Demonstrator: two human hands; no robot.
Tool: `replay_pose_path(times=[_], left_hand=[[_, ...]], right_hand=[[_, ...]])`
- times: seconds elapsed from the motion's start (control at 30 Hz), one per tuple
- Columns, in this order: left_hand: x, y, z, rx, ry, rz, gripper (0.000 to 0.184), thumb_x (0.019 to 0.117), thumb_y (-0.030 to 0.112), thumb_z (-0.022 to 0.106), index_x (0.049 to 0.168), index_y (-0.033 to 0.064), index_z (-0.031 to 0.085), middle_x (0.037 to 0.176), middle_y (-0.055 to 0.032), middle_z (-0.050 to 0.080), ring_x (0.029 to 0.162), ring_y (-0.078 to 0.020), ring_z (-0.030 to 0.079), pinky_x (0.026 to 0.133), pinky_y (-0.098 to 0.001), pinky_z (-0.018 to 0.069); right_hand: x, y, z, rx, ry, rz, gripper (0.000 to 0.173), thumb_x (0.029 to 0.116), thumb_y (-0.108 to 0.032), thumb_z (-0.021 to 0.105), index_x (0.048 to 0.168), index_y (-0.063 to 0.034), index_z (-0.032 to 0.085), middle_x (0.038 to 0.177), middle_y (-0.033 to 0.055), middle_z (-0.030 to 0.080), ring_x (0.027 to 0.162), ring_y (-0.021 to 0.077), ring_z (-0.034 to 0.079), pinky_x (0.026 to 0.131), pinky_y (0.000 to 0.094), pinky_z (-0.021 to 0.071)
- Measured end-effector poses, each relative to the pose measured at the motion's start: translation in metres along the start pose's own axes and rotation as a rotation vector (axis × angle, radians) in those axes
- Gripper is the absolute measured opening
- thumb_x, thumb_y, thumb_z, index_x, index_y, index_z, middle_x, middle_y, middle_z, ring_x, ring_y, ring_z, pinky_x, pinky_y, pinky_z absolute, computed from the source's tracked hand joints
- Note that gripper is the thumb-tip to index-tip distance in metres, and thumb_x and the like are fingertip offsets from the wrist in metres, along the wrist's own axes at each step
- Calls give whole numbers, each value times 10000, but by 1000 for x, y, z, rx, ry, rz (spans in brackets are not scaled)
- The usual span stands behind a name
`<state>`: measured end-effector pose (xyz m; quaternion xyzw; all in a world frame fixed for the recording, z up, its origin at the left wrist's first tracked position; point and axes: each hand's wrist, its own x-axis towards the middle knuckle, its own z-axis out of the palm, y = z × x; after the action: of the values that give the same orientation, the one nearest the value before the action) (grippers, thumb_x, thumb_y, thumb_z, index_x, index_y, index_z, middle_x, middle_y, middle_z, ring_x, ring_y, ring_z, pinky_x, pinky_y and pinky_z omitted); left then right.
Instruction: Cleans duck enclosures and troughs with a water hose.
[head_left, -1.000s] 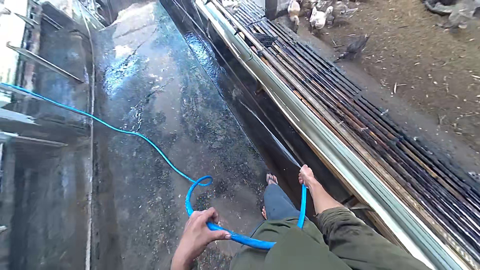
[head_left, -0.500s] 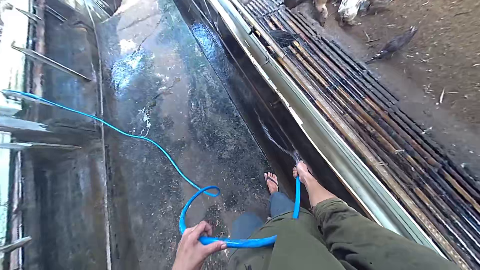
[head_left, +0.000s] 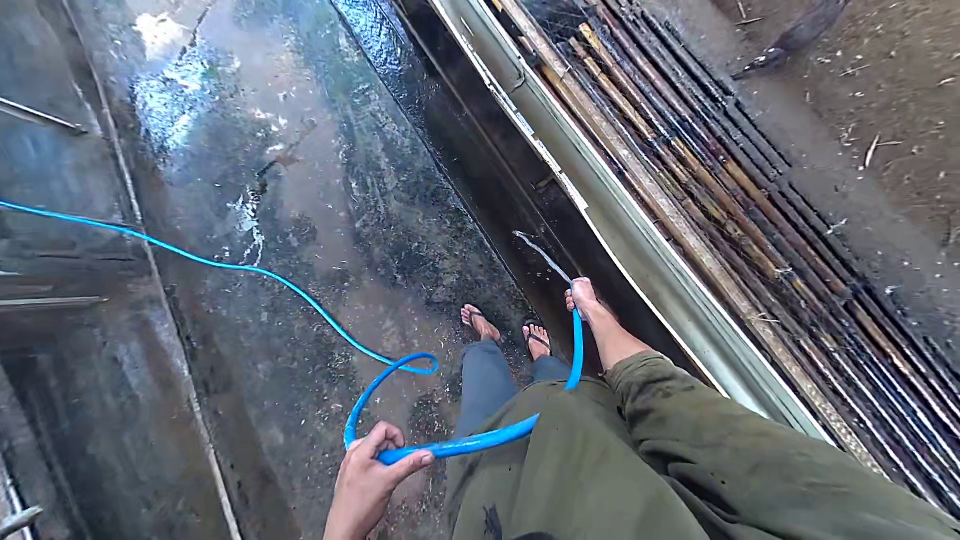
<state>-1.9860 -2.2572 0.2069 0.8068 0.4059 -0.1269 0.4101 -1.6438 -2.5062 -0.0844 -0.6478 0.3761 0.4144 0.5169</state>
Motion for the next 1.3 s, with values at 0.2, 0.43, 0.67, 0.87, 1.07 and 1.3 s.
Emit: replay_pose_path(times=[0.2, 0.43, 0.67, 0.87, 1.07, 1.3], left_hand=[[67, -6, -42, -21, -19, 47, 554, 578, 635, 847, 817, 182, 638, 597, 159, 482, 545, 6, 459, 597, -250, 417], [161, -14, -123, -69, -46, 106, 531, 600, 619, 849, 815, 183, 636, 599, 169, 490, 543, 31, 460, 579, -202, 410], [225, -14, -180, -47, -67, 118, 539, 607, 636, 829, 824, 180, 638, 599, 162, 485, 548, 17, 467, 598, -224, 421], [252, -12, -193, -80, -68, 124, 531, 648, 649, 811, 832, 185, 631, 602, 172, 465, 543, 26, 439, 595, -220, 402], [266, -5, -187, -131, -118, 78, 459, 663, 559, 834, 840, 185, 634, 610, 168, 488, 544, 39, 457, 562, -187, 403], [283, 22, -187, -151, -150, 44, 450, 657, 530, 850, 860, 192, 633, 597, 173, 485, 524, 40, 456, 541, -168, 398]], right_hand=[[4, -37, 50, -51, 96, -55, 189, 1121, -206, 282, 1222, -99, 401, 680, 8, 413, 434, 94, 380, 409, 248, 378], [1, -104, 141, -41, 88, -66, 171, 1123, -201, 280, 1196, -97, 395, 654, -1, 393, 423, 89, 362, 399, 241, 362], [1, -158, 217, -45, 36, -101, 198, 1137, -222, 261, 1207, -92, 393, 652, -6, 384, 426, 78, 341, 400, 233, 342], [7, -162, 212, -212, 178, 51, 182, 1096, -236, 320, 1106, -84, 420, 672, 4, 390, 435, 96, 367, 413, 251, 375], [9, -164, 204, -382, 198, 160, 243, 1091, -235, 349, 979, -88, 507, 679, 15, 423, 447, 94, 370, 435, 238, 374], [29, -189, 218, -171, 25, 200, 252, 1107, -217, 284, 925, -105, 417, 527, -29, 326, 361, 62, 300, 358, 201, 305]])
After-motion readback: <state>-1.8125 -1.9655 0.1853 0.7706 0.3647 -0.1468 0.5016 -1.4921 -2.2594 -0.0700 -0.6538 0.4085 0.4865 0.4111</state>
